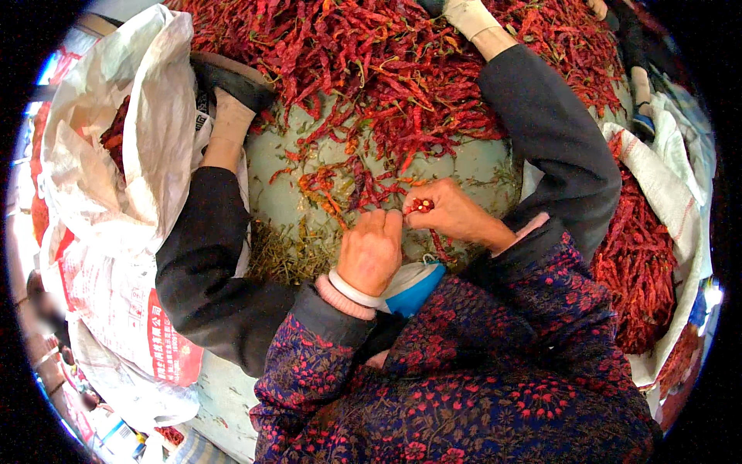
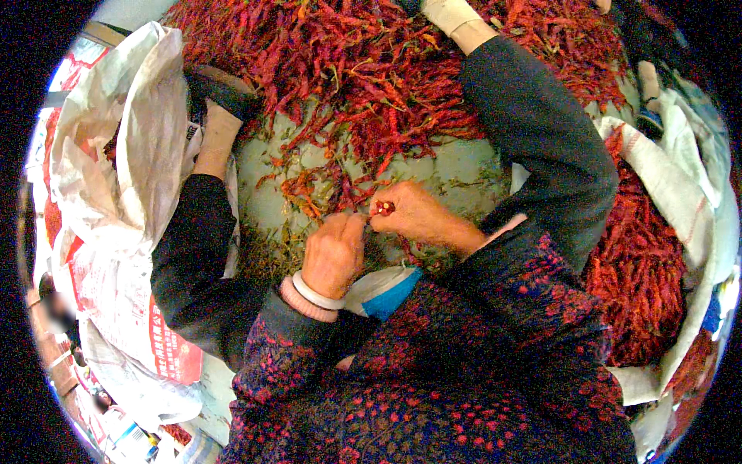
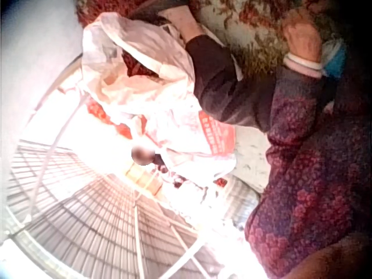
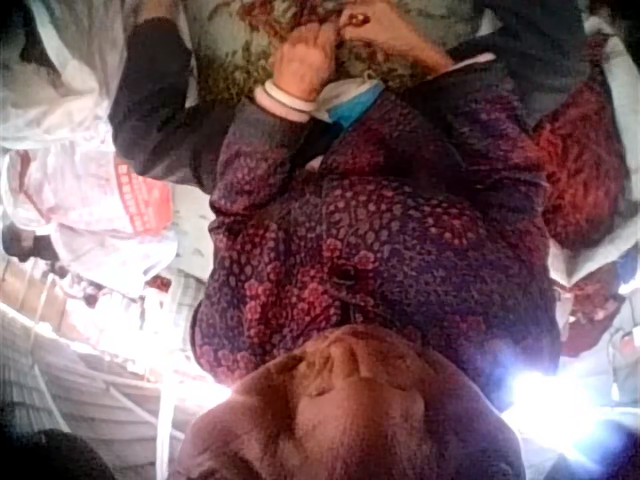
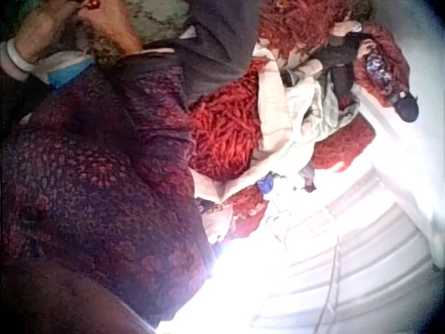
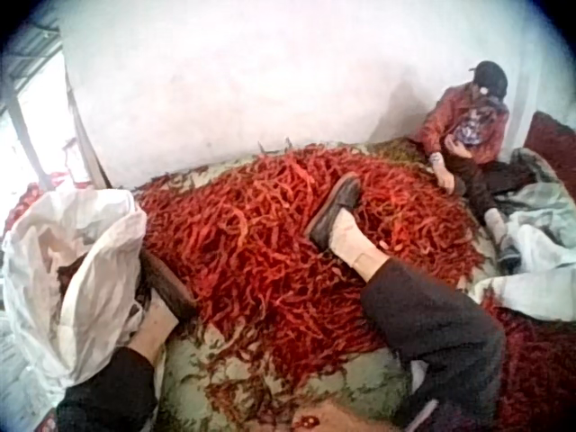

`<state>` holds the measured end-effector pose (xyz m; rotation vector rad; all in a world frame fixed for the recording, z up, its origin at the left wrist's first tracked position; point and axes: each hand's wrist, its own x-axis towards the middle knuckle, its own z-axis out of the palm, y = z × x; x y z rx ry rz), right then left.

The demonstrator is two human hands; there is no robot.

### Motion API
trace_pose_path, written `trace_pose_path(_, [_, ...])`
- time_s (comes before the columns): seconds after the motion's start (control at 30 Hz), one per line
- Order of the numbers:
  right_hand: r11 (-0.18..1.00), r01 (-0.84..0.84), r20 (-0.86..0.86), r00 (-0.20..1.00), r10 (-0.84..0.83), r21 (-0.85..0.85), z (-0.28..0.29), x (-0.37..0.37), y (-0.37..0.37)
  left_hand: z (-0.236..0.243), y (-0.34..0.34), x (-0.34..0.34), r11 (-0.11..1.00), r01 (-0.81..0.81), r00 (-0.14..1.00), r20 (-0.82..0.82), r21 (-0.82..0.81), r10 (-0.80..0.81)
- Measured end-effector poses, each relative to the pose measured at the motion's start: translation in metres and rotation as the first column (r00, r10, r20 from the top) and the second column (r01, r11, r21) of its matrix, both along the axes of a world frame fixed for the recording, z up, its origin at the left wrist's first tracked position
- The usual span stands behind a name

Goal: The person sits on the floor and repeatedly picks up dried red chilies, removes the stems by hand, and places the de-stemmed chilies into a nearby pile. The task continues throughout the clip with consistent hand motions.

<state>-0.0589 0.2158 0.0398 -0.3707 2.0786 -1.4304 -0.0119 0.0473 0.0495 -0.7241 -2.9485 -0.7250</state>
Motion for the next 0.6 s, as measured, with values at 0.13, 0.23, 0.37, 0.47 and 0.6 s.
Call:
trace_pose_path(0.13, [0.994,-0.083,-0.056,0.995,0.079,-0.073,-0.001,0.001,0.003,-0.007,-0.012,-0.002,0.96,-0.032,0.967,0.252,0.277,-0.04])
trace_pose_path(0.23, [0.97,-0.168,0.11,0.976,0.189,-0.178,0.009,0.002,0.005,0.007,-0.027,-0.007,0.801,-0.255,0.661,0.702,0.541,-0.264])
trace_pose_path(0.37, [0.909,-0.243,0.296,0.89,0.348,-0.34,0.023,0.007,0.004,0.024,-0.037,-0.007,0.745,-0.325,0.427,0.794,0.582,-0.433])
trace_pose_path(0.47, [0.899,-0.221,0.403,0.835,0.375,-0.379,0.015,0.017,-0.001,0.011,-0.042,0.002,0.827,0.07,0.651,0.603,0.558,-0.461])
trace_pose_path(0.6, [0.891,0.16,0.641,0.748,0.171,-0.424,0.025,0.004,0.001,0.001,-0.061,0.031,0.984,0.088,0.869,0.471,0.157,-0.153])
